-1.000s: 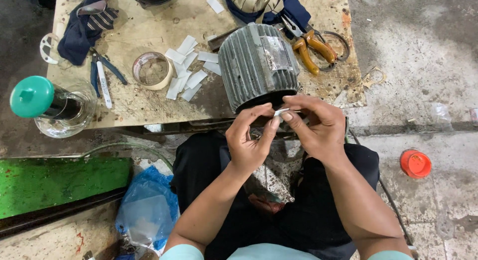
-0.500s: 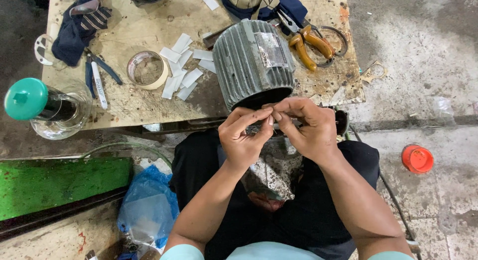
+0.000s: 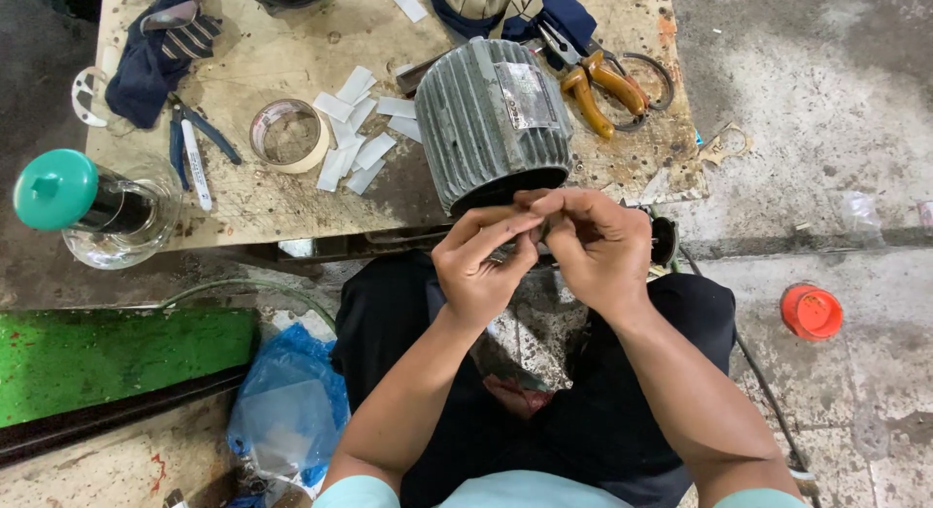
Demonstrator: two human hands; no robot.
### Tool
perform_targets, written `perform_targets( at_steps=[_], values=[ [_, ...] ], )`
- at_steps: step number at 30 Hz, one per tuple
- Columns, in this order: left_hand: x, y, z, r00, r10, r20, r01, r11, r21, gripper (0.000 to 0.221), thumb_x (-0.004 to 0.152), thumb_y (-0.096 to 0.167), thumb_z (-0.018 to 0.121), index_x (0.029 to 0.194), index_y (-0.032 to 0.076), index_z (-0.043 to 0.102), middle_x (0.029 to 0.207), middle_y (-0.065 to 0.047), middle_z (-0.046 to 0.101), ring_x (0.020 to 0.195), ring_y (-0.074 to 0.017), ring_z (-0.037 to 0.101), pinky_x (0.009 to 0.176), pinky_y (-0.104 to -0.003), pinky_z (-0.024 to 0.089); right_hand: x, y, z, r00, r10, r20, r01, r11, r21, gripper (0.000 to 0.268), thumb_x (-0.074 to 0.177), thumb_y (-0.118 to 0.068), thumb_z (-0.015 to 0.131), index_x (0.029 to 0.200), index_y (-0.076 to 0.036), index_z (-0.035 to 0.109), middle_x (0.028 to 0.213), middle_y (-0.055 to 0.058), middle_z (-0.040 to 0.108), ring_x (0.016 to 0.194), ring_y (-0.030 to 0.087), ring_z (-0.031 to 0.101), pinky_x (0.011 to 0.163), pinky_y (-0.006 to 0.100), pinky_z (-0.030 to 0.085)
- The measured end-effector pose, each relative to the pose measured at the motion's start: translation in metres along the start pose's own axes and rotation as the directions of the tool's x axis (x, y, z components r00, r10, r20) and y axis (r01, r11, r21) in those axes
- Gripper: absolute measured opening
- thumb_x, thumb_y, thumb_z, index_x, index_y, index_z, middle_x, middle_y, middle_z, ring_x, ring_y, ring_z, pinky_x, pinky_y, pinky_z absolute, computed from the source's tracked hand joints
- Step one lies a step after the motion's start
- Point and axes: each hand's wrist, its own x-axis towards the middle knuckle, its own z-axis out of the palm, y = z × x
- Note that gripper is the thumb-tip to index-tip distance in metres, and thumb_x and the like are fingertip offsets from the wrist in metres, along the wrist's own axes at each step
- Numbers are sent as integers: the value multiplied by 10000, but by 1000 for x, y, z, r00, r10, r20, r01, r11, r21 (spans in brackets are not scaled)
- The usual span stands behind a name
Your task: Inserting and adjusting insulation paper strips into the slots of an electric motor stator housing.
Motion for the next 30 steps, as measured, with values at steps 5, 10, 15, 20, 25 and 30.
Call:
perform_targets(
  at_steps=[5,10,15,20,25,30],
  values=[
    [-5,1,-1,983,-177,-47,164,965,-207,214,939,-22,754,1147,28,764,989,-142,757,903,-214,755,719,-344,632,0,15,1,997,-73,-5,73,993,94,219,887,144,625,1093,87,673,920,256,747,644,247,704,568,347,576],
    [-15,-6,-3,957,-289,-28,266,913,-308,207,936,32,788,1134,-22,769,985,-166,770,947,-198,753,727,-328,629,-1,18,-4,983,-185,10,185,977,-107,113,918,80,737,1006,9,742,942,166,766,816,326,756,694,377,599],
    [-30,-32,-17,891,-454,25,424,809,-407,293,892,40,826,1138,-89,734,962,-225,786,893,-223,764,680,-347,660,5,11,-3,938,-304,165,325,938,-118,169,888,-33,812,1056,-32,795,1055,198,772,921,365,757,804,474,623],
    [-26,-29,-20,919,-393,6,365,848,-385,265,886,52,832,1091,-92,746,985,-246,775,886,-256,768,701,-368,664,3,14,-5,943,-247,221,273,957,-96,166,907,-52,785,1069,-85,801,1076,176,749,950,359,747,814,475,614],
    [-6,-13,-24,974,-227,4,222,947,-232,186,891,43,823,1047,-47,780,973,-186,776,851,-277,793,683,-365,678,7,2,-9,943,-188,276,222,970,-99,155,893,-3,776,1042,-33,800,1026,251,734,912,395,743,808,513,619],
    [-1,-12,-28,997,-56,45,62,987,-148,162,845,12,854,994,-27,801,950,-152,778,814,-257,786,666,-331,655,7,4,-13,950,-183,254,230,958,-171,237,838,-31,864,1064,-8,793,963,227,767,881,387,766,760,484,626]
  ],
)
